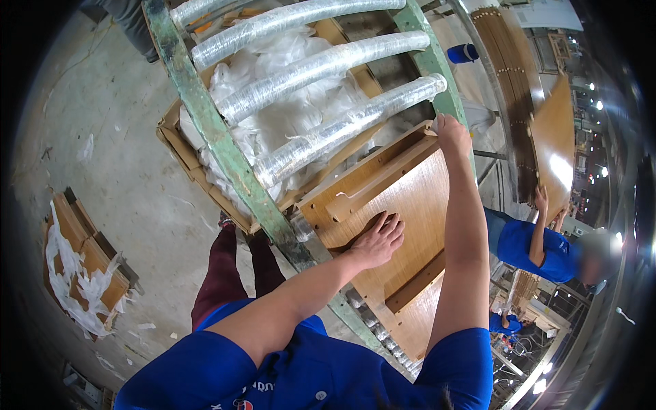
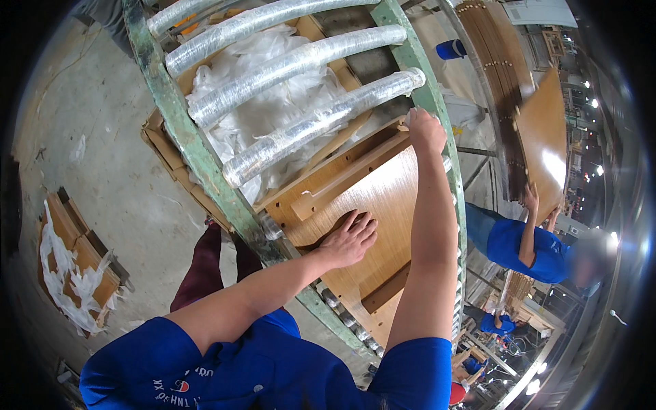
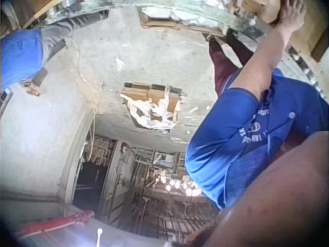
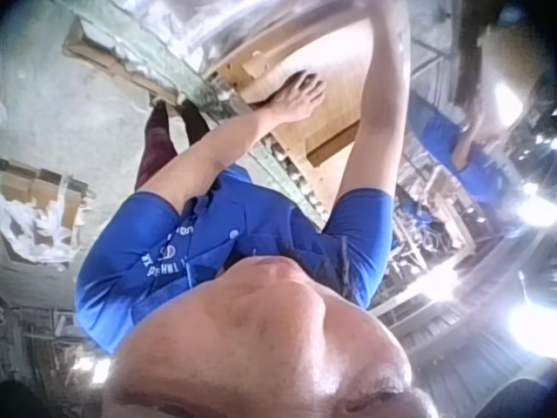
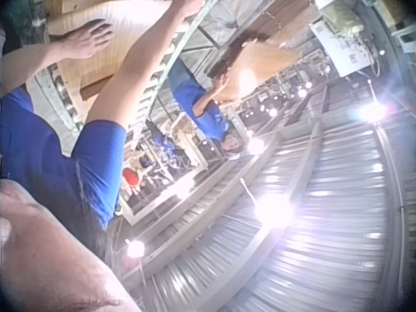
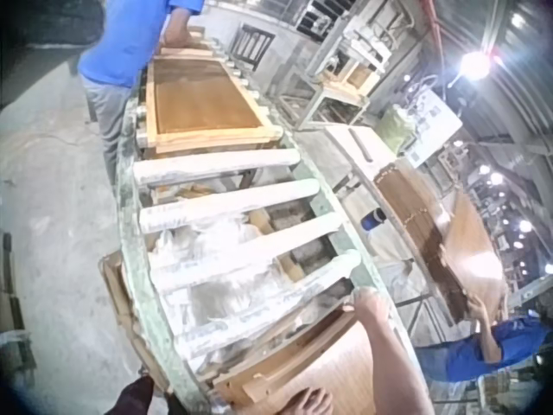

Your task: The person wipes the surface of wooden panels on a roller conveyor with a white cloth. They then move to a stack of panels on the floor, remove protective plastic film, and wipe the edges and surfaces of the panels. The person returns to the conveyor to continue wiping additional panels.

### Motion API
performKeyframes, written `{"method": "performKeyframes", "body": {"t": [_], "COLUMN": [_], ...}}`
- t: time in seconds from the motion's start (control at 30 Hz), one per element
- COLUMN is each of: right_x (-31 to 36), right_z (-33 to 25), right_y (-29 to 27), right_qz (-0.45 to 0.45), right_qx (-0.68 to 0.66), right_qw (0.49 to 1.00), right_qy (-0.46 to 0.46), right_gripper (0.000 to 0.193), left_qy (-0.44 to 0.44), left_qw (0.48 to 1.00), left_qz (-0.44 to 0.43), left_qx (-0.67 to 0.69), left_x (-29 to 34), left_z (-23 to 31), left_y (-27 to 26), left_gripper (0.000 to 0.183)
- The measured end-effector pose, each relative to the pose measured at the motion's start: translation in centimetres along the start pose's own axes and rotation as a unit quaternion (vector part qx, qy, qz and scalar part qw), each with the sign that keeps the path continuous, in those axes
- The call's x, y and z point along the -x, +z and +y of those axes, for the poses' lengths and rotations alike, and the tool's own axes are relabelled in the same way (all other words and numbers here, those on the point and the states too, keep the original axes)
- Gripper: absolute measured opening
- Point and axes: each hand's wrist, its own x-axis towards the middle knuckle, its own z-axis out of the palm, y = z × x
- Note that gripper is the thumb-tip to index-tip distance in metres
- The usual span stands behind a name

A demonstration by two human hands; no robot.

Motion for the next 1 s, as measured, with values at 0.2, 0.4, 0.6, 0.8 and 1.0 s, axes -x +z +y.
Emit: {"method": "performKeyframes", "body": {"t": [0.2,0.4,0.6,0.8,1.0], "right_x": [2.2,7.2,10.4,11.9,12.2], "right_z": [-1.5,-3.1,-5.6,-6.1,-7.0], "right_y": [-0.1,-1.0,-0.3,0.5,-0.6], "right_qz": [-0.005,-0.004,0.026,0.034,0.045], "right_qx": [-0.024,-0.076,-0.103,-0.084,-0.078], "right_qw": [0.999,0.995,0.986,0.986,0.988], "right_qy": [-0.041,-0.071,-0.125,-0.138,-0.125], "right_gripper": [0.039,0.039,0.035,0.035,0.037], "left_qy": [0.007,0.006,-0.004,-0.003,-0.003], "left_qw": [1.000,0.999,0.999,1.000,1.000], "left_qz": [-0.015,-0.035,-0.027,-0.010,-0.014], "left_qx": [0.001,-0.030,-0.027,-0.016,0.002], "left_x": [-0.3,0.4,0.2,0.3,0.7], "left_z": [-0.6,0.3,-0.2,0.4,0.0], "left_y": [0.4,-1.0,0.0,0.6,-0.6], "left_gripper": [0.046,0.049,0.048,0.046,0.043]}}
